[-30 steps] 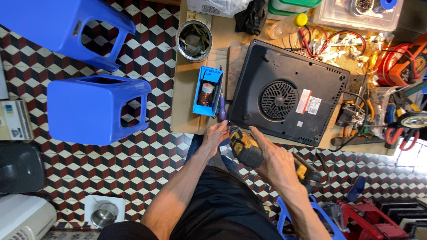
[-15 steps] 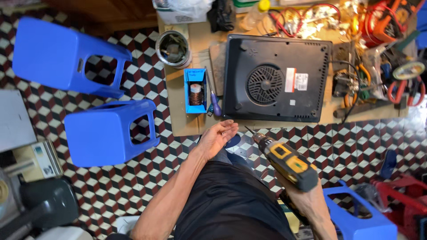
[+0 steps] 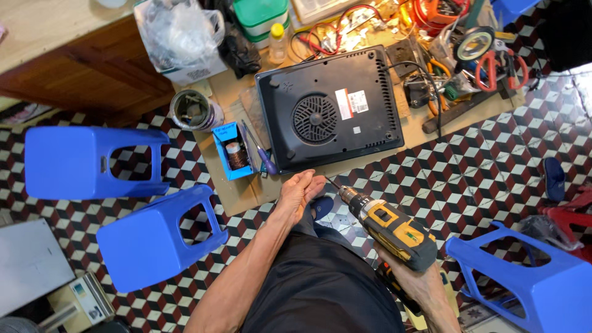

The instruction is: The person uses a cordless drill to remove screws from the underside of a BlueStone induction cooktop, then flips it over and tests the control panel by pressing buttons. The cooktop is handled throughout the process and placed back on the workbench after testing.

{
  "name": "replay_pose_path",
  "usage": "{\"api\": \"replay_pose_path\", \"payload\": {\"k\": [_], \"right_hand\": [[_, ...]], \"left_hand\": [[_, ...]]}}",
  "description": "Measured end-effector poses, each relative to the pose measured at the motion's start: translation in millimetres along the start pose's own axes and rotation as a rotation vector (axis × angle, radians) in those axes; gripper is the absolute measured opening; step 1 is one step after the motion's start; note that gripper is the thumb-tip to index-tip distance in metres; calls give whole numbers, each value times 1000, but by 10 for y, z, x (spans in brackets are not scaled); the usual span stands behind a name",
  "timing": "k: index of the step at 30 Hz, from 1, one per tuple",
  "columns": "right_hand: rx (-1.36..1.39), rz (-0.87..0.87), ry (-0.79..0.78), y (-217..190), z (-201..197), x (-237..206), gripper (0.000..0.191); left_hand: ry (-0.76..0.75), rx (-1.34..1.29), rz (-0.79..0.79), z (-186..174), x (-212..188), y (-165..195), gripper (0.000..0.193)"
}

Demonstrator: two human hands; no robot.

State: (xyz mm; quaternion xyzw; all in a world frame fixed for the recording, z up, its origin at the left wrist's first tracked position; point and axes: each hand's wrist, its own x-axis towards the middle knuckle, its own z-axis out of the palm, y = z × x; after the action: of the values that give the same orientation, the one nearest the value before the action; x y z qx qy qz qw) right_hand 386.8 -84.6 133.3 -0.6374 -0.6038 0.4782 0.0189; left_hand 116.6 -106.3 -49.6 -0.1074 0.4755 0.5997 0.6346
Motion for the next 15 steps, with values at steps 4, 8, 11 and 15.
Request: {"api": "replay_pose_path", "payload": {"k": [4,8,11,15], "right_hand": [[63,114,-42,136,-44,47,39],[118,38,-58,182,-122,67,38],[175,85,-48,158,-167,98,34],[136,109,-25,77,-237,91,35]], "left_hand": [[-43,-25,-75,220,-7,55,35],[-88,-22,-161,479,39,128,35],[-86,2,-206,593,66,187,34],[-116,77,-270,702,182,197,34]]}}
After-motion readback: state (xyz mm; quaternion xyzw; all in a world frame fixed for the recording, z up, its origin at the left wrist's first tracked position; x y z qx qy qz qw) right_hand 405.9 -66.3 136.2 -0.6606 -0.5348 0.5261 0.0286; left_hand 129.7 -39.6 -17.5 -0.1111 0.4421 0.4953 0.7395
